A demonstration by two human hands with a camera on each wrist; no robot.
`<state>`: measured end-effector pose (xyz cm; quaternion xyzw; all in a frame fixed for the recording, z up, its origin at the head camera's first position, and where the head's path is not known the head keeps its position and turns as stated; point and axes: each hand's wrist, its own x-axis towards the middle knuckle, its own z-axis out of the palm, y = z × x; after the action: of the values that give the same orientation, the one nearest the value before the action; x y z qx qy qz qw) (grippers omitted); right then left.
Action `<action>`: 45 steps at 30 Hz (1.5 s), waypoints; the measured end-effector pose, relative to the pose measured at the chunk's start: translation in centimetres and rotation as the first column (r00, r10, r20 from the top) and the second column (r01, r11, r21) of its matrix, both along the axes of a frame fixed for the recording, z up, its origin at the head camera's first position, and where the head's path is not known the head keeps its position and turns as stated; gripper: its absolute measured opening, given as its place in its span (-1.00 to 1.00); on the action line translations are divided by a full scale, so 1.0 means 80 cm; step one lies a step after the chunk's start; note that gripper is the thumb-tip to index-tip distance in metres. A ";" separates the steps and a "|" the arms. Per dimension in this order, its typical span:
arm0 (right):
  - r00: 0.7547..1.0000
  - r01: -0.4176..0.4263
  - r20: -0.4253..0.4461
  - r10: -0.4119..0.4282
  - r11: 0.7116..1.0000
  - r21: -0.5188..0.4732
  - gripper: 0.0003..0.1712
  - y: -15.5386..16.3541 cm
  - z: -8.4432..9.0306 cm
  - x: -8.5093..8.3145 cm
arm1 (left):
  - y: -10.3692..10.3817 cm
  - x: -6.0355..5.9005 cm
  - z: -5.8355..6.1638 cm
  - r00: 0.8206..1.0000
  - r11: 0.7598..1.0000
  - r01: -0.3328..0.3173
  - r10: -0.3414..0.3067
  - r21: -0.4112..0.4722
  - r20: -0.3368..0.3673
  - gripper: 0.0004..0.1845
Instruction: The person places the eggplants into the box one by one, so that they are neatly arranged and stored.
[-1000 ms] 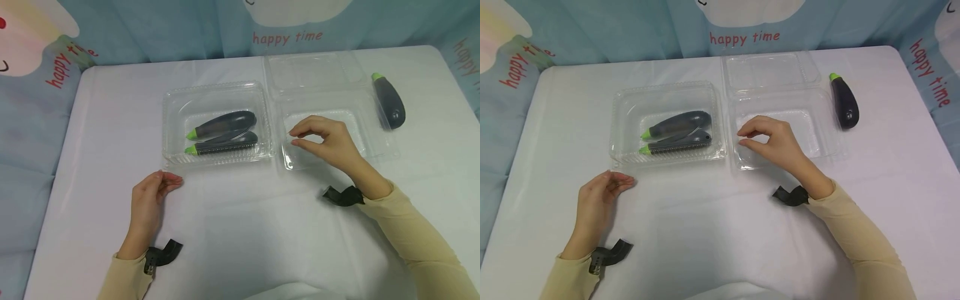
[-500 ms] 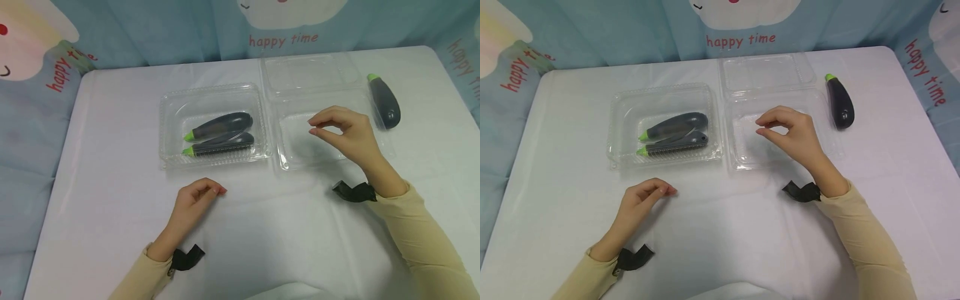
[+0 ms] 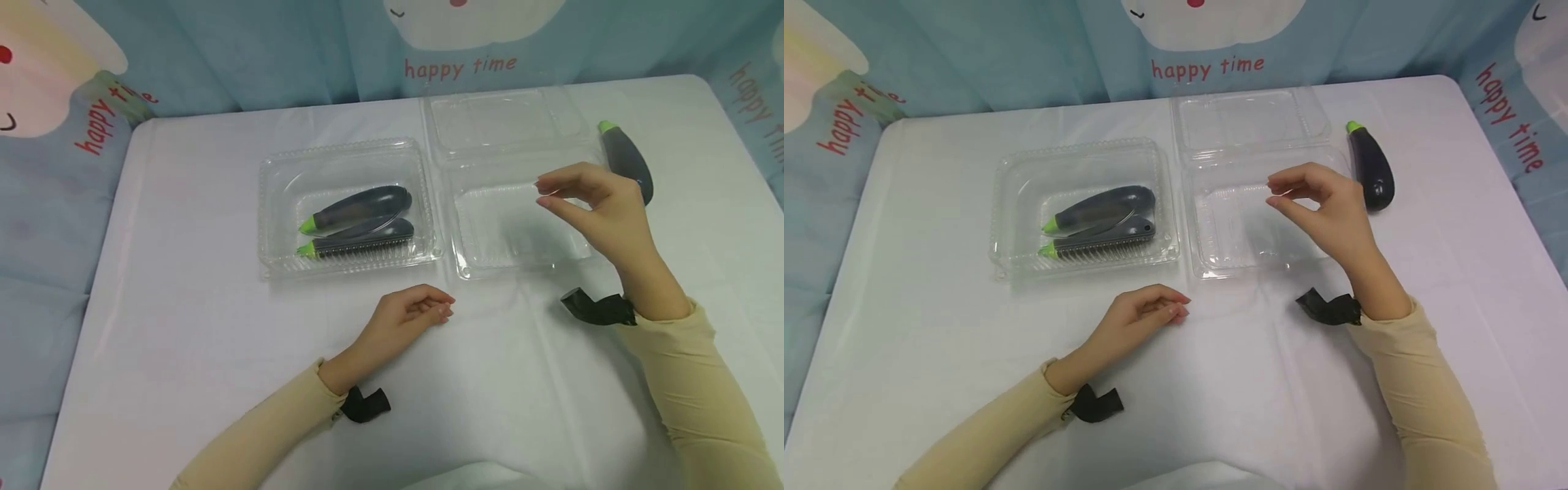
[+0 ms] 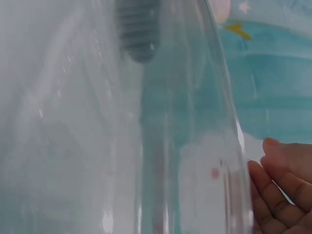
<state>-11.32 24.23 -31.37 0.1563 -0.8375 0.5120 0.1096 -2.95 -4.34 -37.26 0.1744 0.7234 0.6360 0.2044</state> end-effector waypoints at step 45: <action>0.847 0.458 0.328 -0.419 0.888 -0.047 -0.78 0.161 0.000 -0.025 | 0.066 -0.020 -0.011 0.987 0.943 -0.163 0.153 0.289 0.057 -0.85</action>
<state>-13.32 37.10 -31.39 -0.1283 -0.8243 0.5421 0.1012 -4.59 0.92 -38.13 0.1336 0.6294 0.7532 0.1368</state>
